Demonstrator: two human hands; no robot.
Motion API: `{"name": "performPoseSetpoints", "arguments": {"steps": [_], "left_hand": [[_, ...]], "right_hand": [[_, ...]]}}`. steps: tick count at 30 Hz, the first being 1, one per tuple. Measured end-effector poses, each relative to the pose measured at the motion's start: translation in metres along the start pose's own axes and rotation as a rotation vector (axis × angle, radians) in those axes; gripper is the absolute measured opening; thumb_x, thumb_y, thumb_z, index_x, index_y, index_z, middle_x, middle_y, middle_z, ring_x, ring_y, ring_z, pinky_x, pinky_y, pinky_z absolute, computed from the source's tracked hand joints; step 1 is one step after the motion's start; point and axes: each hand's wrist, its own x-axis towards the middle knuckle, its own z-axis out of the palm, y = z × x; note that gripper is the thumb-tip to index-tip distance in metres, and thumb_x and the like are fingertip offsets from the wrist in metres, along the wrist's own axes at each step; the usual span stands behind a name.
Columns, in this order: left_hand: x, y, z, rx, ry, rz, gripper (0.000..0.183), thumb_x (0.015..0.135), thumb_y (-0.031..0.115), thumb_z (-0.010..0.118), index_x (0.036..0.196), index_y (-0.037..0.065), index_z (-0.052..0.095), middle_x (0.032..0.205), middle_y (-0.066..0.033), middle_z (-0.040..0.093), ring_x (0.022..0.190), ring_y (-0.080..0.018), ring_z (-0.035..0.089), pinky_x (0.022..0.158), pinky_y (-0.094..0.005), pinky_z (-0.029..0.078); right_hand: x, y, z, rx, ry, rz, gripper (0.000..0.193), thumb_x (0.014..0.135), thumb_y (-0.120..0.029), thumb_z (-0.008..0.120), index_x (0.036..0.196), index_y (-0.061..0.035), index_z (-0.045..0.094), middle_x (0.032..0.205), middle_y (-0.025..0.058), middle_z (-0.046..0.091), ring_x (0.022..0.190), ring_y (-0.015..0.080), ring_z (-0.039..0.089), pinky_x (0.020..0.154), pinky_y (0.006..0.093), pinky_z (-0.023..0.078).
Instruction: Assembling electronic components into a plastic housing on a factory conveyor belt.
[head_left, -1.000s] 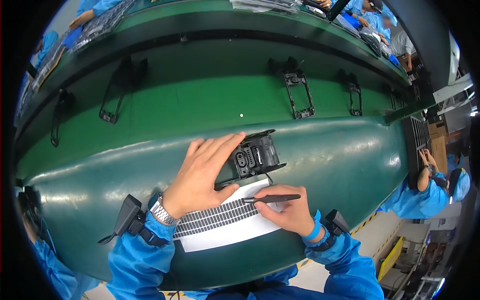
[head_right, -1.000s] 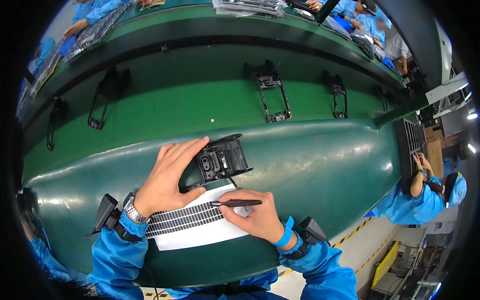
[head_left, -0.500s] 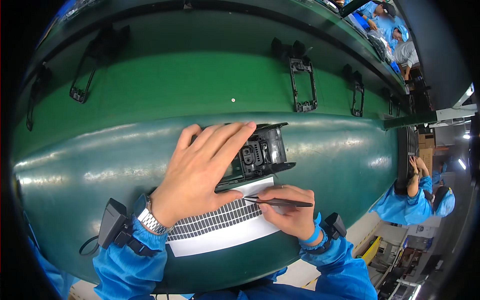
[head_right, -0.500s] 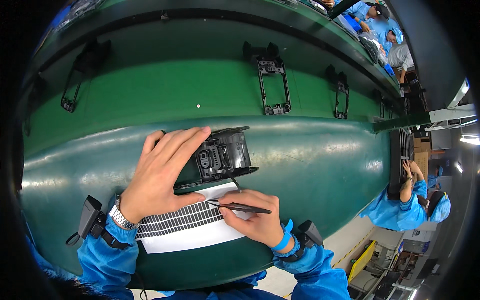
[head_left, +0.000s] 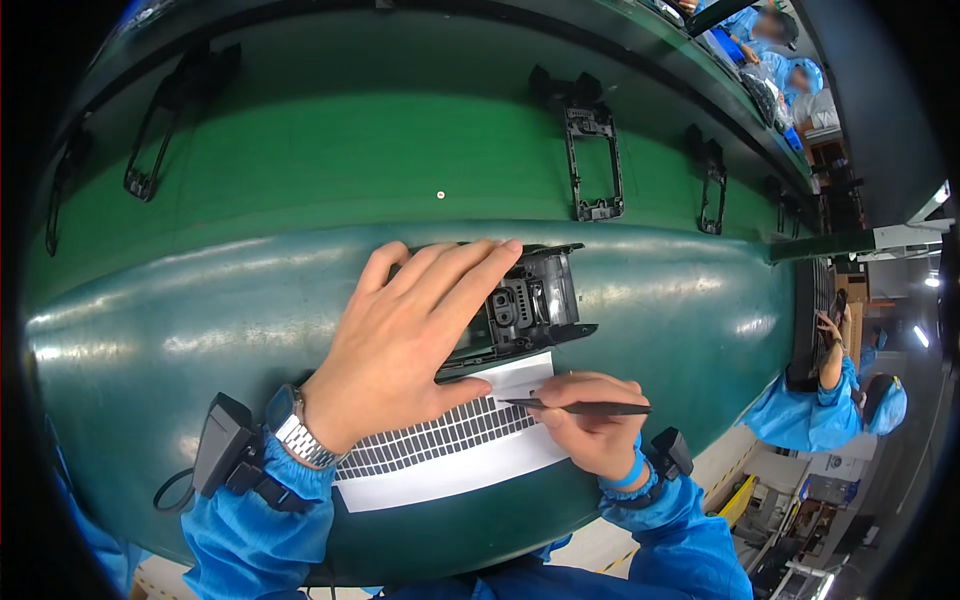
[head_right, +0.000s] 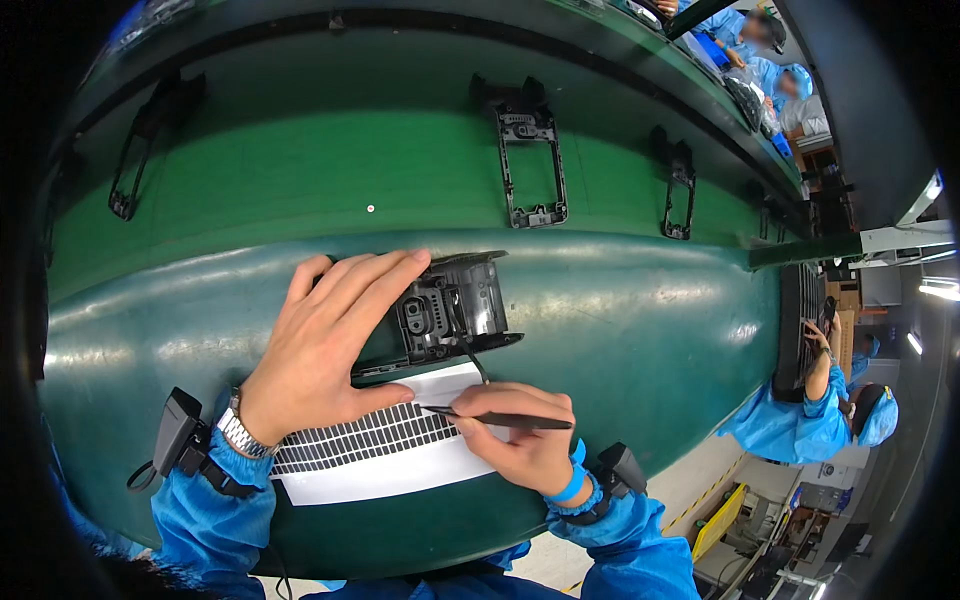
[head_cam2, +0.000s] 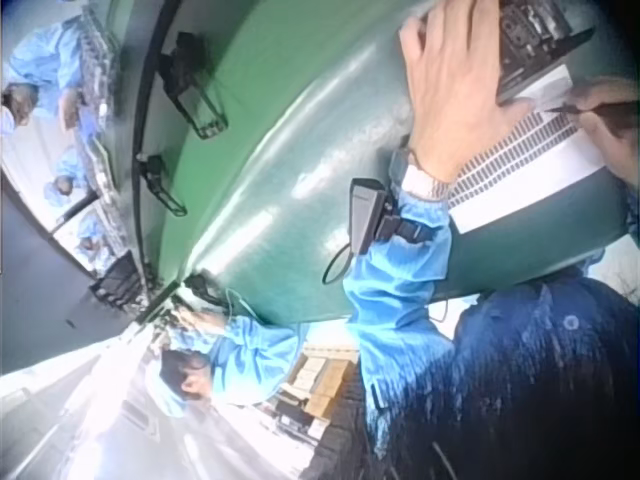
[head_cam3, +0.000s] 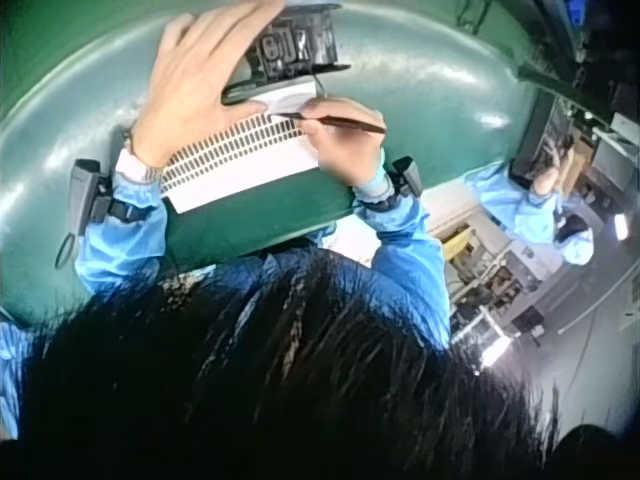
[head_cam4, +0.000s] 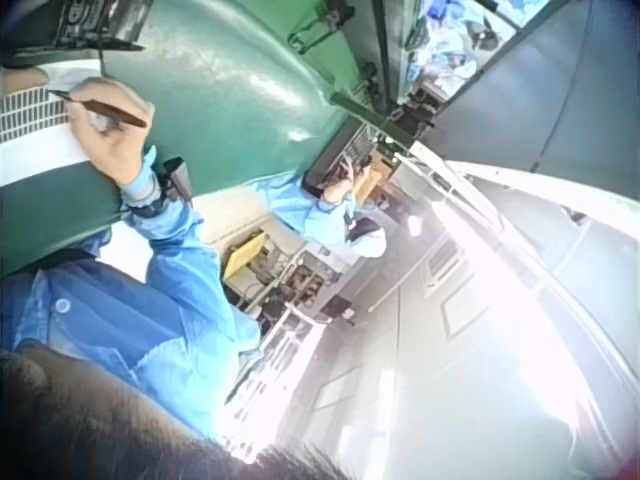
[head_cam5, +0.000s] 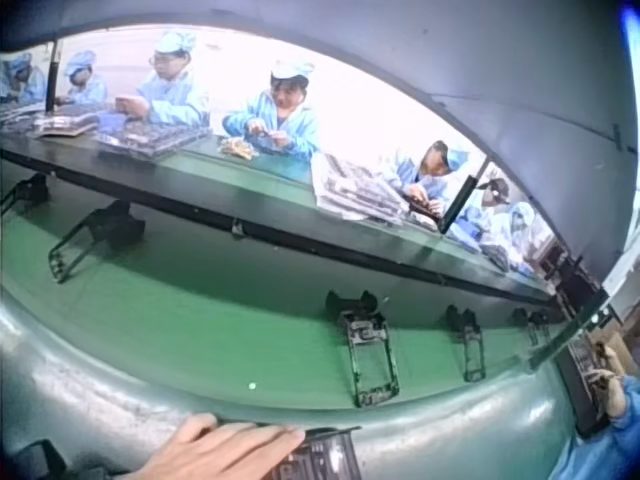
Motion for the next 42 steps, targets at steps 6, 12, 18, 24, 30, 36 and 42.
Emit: {"name": "performPoseSetpoints", "arguments": {"steps": [6, 12, 18, 24, 30, 36, 42], "left_hand": [[0.006, 0.003, 0.011, -0.147, 0.138, -0.005, 0.100, 0.061, 0.029, 0.096, 0.148, 0.005, 0.051, 0.140, -0.0181, 0.056, 0.127, -0.0390, 0.056, 0.108, -0.0464, 0.043], [0.015, 0.006, 0.027, -0.247, 0.242, -0.007, 0.076, 0.061, 0.023, 0.097, 0.125, 0.002, 0.065, 0.119, -0.0161, 0.061, 0.107, -0.0360, 0.066, 0.093, -0.0416, 0.056], [0.021, 0.012, 0.032, -0.276, 0.229, -0.011, 0.075, 0.063, 0.023, 0.095, 0.127, 0.002, 0.063, 0.115, -0.0150, 0.059, 0.105, -0.0350, 0.064, 0.090, -0.0429, 0.056], [0.028, 0.017, 0.036, -0.285, 0.211, -0.015, 0.074, 0.065, 0.022, 0.094, 0.128, 0.001, 0.061, 0.113, -0.0142, 0.056, 0.104, -0.0349, 0.062, 0.089, -0.0436, 0.055], [0.035, 0.022, 0.042, -0.284, 0.212, -0.009, 0.074, 0.065, 0.022, 0.093, 0.128, 0.000, 0.061, 0.112, -0.0139, 0.055, 0.103, -0.0339, 0.062, 0.088, -0.0427, 0.055], [0.042, 0.027, 0.050, -0.286, 0.218, -0.001, 0.074, 0.065, 0.022, 0.093, 0.127, 0.000, 0.061, 0.111, -0.0139, 0.055, 0.101, -0.0338, 0.062, 0.087, -0.0428, 0.055], [0.049, 0.032, 0.055, -0.281, 0.225, -0.008, 0.071, 0.065, 0.022, 0.093, 0.126, 0.002, 0.061, 0.108, -0.0136, 0.055, 0.098, -0.0343, 0.062, 0.084, -0.0440, 0.055]], "right_hand": [[0.022, -0.023, -0.016, 0.256, 0.196, -0.197, 0.016, 0.093, -0.002, 0.072, 0.106, 0.0051, 0.068, 0.099, 0.0189, 0.072, 0.092, 0.0255, 0.071, 0.086, 0.0372, 0.057], [0.085, 0.001, -0.022, -0.012, 0.177, -0.162, 0.012, 0.100, -0.008, 0.068, 0.106, 0.0025, 0.067, 0.100, 0.0081, 0.070, 0.089, 0.0158, 0.063, 0.081, 0.0299, 0.050], [0.087, 0.011, -0.026, -0.020, 0.165, -0.126, 0.011, 0.099, -0.007, 0.070, 0.105, 0.0022, 0.069, 0.099, 0.0109, 0.073, 0.093, 0.0195, 0.068, 0.087, 0.0325, 0.053], [0.089, 0.013, -0.036, -0.152, 0.152, -0.175, 0.011, 0.095, -0.006, 0.073, 0.103, 0.0018, 0.071, 0.099, 0.0120, 0.075, 0.092, 0.0225, 0.070, 0.086, 0.0344, 0.054], [0.088, 0.014, -0.045, -0.199, 0.155, -0.167, 0.010, 0.095, -0.007, 0.073, 0.102, 0.0005, 0.071, 0.098, 0.0114, 0.075, 0.090, 0.0240, 0.071, 0.084, 0.0350, 0.054], [0.088, 0.019, -0.056, -0.205, 0.158, -0.169, 0.010, 0.095, -0.007, 0.073, 0.101, 0.0005, 0.071, 0.097, 0.0110, 0.075, 0.089, 0.0237, 0.071, 0.083, 0.0345, 0.054], [0.087, 0.019, -0.065, -0.201, 0.162, -0.172, 0.010, 0.095, -0.006, 0.073, 0.101, 0.0008, 0.071, 0.097, 0.0109, 0.075, 0.088, 0.0230, 0.071, 0.083, 0.0340, 0.054]]}}
